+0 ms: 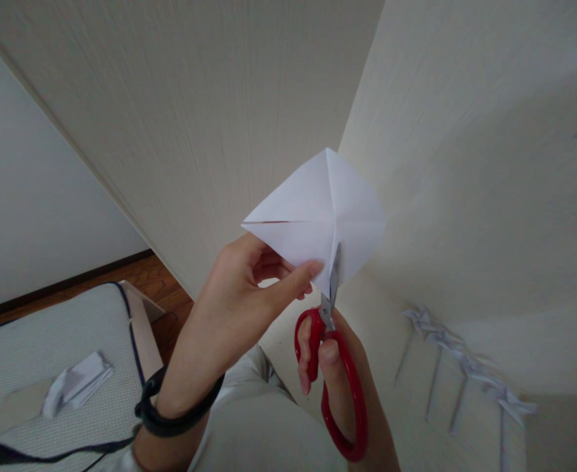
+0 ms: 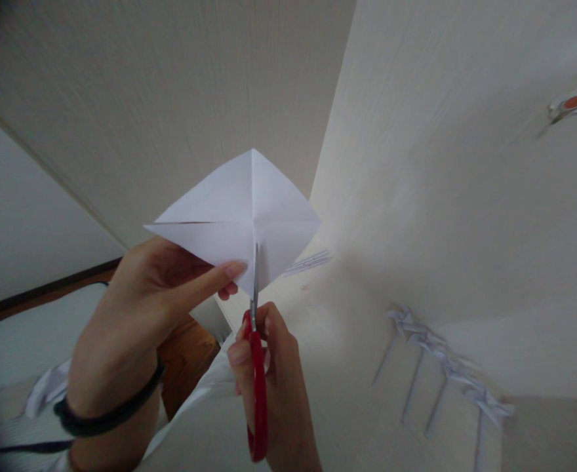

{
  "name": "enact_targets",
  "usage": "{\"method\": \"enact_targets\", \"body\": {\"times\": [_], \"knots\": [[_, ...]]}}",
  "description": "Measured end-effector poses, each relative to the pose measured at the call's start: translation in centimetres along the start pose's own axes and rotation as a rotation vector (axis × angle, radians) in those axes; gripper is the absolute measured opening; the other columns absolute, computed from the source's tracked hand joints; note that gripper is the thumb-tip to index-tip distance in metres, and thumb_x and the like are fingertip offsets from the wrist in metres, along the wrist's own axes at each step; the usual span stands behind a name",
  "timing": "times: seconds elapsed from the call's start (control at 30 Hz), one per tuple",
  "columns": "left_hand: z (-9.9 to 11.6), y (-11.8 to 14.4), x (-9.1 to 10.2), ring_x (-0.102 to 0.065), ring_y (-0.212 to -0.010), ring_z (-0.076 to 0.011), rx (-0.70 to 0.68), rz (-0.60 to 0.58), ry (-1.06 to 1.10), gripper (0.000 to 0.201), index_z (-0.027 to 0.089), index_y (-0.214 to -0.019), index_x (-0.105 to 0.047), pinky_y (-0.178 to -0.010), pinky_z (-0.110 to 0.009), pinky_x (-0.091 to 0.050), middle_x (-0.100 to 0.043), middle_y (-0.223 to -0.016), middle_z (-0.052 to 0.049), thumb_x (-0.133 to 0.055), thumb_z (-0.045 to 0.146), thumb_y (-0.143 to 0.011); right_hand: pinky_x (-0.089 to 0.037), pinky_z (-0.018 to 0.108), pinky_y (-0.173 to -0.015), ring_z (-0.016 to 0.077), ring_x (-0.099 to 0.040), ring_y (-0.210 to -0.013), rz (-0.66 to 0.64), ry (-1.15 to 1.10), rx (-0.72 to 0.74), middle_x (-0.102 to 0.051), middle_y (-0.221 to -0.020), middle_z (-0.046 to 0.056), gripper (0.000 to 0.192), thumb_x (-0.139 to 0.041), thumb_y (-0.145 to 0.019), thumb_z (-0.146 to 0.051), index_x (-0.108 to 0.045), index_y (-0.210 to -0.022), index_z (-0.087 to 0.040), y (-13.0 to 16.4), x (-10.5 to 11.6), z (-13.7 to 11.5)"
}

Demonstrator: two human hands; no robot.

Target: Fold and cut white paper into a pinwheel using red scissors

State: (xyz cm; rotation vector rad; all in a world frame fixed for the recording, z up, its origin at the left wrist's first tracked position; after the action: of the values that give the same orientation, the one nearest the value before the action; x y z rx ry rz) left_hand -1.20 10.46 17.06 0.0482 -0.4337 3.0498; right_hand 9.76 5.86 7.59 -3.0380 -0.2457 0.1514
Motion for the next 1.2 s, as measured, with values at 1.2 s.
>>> {"method": "enact_targets", "body": {"times": [1.2], "knots": [[-0.6, -0.1, -0.2, -0.064, -0.057, -0.0065, 0.025, -0.02, 0.028, 0.009, 0.017, -0.085, -0.068, -0.055, -0.013, -0.051, -0.071, -0.072, 0.004, -0.074, 0.018, -0.078, -0.042, 0.025, -0.047, 0.0128, -0.049, -0.055, 0.066, 0.153, 0.036, -0.052, -0.064, -0.001, 0.04, -0.055, -0.086, -0.061, -0.047, -0.076, -0.023, -0.2, 0.6, -0.6]]}}
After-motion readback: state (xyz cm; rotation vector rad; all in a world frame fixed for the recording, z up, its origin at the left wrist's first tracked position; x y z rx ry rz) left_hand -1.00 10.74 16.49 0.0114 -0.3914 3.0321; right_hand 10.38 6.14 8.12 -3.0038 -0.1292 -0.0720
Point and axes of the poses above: each hand's wrist, its own y-axis away from the middle knuckle, its own x-axis out of the back of the hand, z = x × y, the point moved 10 cm from there along -y, towards the middle knuckle
